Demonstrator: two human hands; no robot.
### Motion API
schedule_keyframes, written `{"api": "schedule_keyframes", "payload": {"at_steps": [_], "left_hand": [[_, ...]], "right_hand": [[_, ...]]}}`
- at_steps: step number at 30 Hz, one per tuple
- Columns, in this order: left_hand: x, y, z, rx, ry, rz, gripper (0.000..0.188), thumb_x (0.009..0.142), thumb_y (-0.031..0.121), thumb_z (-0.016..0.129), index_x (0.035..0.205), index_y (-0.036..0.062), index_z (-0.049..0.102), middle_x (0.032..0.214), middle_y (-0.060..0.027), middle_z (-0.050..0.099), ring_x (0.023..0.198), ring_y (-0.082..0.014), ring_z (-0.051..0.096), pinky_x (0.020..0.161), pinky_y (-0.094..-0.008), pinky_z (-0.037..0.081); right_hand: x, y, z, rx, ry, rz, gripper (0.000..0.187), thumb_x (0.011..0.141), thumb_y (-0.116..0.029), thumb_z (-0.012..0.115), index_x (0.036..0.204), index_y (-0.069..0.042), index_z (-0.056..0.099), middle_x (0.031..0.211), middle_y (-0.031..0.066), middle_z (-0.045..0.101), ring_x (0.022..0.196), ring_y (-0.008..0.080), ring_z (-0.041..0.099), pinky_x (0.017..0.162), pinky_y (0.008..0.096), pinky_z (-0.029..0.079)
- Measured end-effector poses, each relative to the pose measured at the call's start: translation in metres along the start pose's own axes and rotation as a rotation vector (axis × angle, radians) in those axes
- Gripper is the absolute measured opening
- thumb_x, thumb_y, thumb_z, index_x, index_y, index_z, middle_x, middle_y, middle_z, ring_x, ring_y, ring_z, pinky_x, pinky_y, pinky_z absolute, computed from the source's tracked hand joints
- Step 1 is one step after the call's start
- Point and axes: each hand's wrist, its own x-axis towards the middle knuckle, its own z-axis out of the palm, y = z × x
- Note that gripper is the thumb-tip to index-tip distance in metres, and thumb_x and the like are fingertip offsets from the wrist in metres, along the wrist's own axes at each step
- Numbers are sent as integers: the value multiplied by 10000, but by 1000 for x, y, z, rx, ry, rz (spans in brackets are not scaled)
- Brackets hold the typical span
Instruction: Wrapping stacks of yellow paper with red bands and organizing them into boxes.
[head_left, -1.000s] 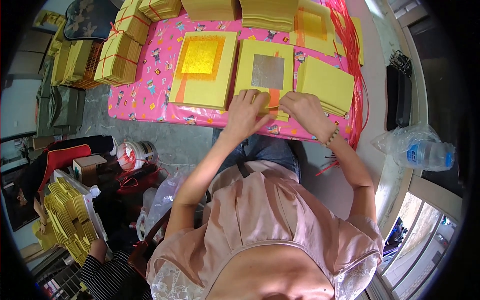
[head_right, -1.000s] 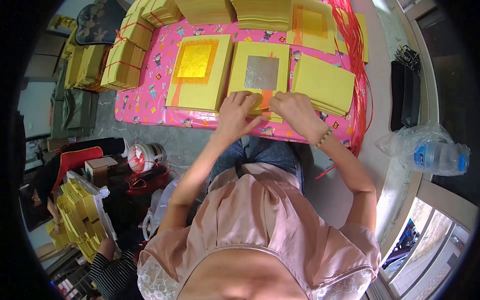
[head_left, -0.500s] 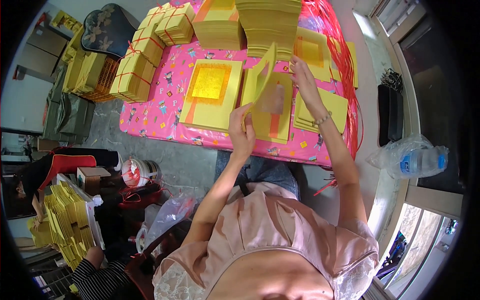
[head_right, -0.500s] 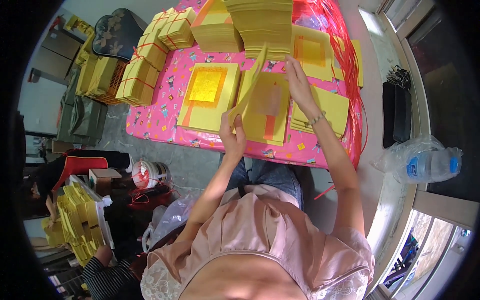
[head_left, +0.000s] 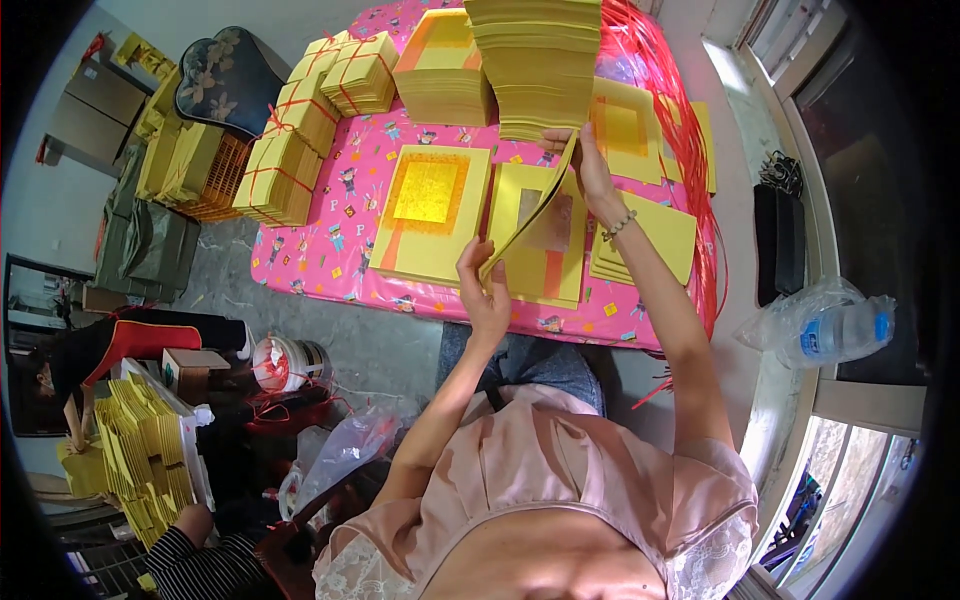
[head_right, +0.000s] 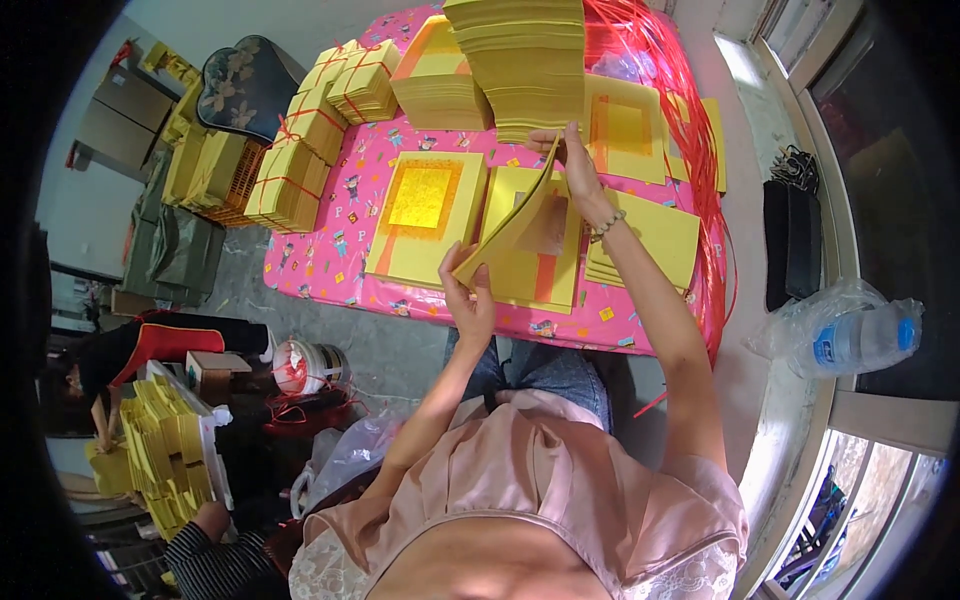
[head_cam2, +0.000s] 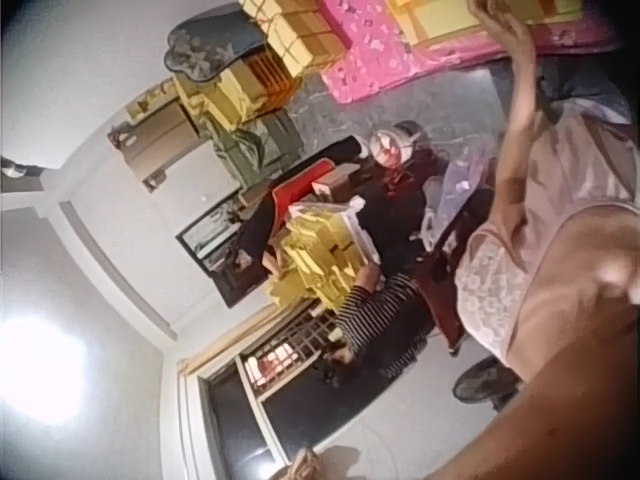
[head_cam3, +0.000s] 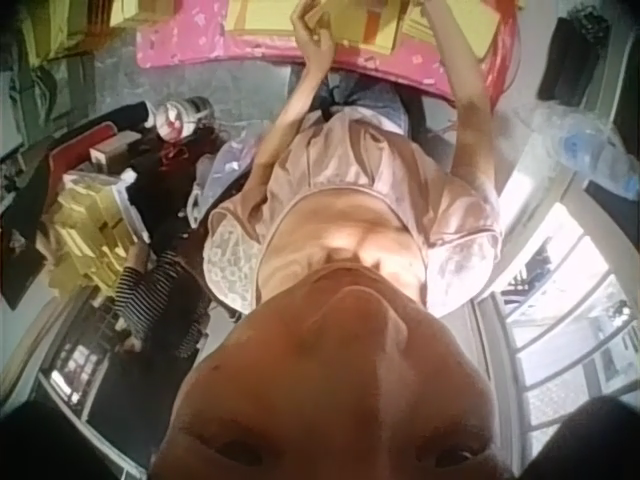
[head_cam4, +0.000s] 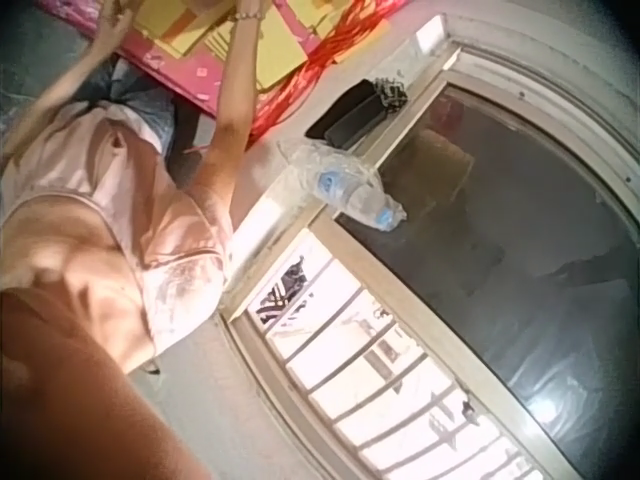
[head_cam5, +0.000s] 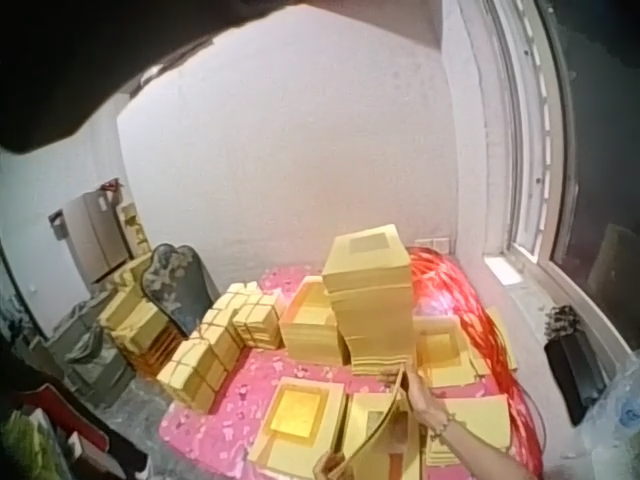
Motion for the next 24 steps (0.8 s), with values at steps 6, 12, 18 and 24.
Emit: {"api": "schedule_keyframes", "payload": {"at_steps": [6, 12, 18, 24], "left_hand": [[-1, 2, -3, 42, -56, 22, 440, 979, 77, 548, 1385, 3, 397, 1187, -191, 588, 1109, -283, 585, 962, -371, 454], [3, 0, 0, 71, -70, 35, 393, 1012, 144, 531, 1356, -3, 406, 1192, -169, 584, 1109, -250, 577, 952, -352, 452], [5, -4, -1, 78, -120, 89, 357, 1009, 142, 540, 1325, 3, 449, 1143, -160, 610, 1053, -246, 606, 910, -338, 474], [5, -9, 0, 110, -100, 159, 253, 968, 71, 547, 1205, -15, 544, 1064, -165, 636, 958, -280, 639, 830, -346, 497]], "right_hand": [[-2, -2, 3, -4, -7, 23, 766, 1044, -555, 146, 1157, 24, 634, 1108, 151, 679, 1090, 218, 617, 1039, 364, 415], [2, 6, -1, -2, -5, 15, 713, 1065, -496, 159, 1147, 27, 637, 1110, 144, 675, 1084, 218, 618, 1036, 363, 428], [0, -4, 5, 85, -4, 70, 719, 1057, -519, 179, 1170, 51, 604, 1173, 157, 637, 1139, 244, 582, 1056, 377, 417], [2, 7, 2, -61, 51, 45, 752, 1038, -570, 204, 1142, 44, 624, 1126, 154, 657, 1103, 241, 605, 1046, 367, 424]]}}
